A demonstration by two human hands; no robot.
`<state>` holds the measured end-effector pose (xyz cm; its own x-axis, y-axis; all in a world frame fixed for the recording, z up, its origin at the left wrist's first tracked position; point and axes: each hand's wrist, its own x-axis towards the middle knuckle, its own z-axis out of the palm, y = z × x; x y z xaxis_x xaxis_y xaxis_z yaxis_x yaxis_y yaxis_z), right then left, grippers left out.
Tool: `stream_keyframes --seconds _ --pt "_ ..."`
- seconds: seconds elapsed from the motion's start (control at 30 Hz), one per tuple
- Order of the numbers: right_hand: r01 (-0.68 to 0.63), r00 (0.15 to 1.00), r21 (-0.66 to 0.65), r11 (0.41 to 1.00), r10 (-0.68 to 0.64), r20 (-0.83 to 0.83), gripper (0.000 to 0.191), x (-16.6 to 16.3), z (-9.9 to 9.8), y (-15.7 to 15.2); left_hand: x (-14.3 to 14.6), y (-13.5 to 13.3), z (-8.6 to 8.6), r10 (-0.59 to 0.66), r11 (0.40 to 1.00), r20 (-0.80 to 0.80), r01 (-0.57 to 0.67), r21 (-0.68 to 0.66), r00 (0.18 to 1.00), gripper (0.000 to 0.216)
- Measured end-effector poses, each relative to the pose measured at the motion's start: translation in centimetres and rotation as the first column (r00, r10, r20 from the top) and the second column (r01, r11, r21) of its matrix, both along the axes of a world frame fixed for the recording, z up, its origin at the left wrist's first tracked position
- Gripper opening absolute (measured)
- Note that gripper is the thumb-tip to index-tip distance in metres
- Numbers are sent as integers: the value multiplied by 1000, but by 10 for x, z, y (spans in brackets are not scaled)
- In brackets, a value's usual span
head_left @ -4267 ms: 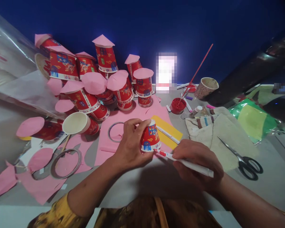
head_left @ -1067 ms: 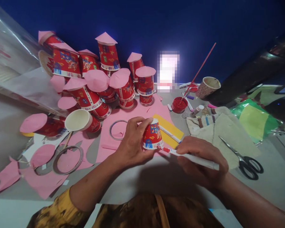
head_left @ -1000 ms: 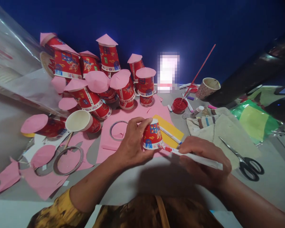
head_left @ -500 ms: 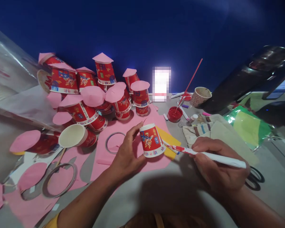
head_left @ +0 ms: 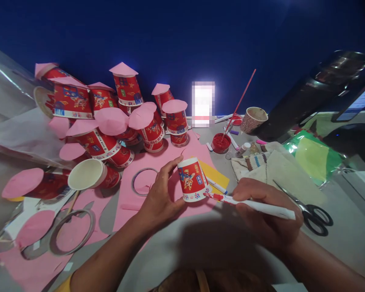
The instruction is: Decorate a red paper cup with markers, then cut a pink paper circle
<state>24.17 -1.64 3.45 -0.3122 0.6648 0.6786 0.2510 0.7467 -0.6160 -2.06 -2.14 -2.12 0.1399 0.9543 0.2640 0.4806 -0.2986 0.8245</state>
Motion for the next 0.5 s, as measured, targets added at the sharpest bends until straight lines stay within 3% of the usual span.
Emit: stream_keyframes --seconds 0.5 --pt "-26 1000 -14 1000 26 2 16 0 -1 0 0 0 1 -3 1000 -21 3 0 1000 95"
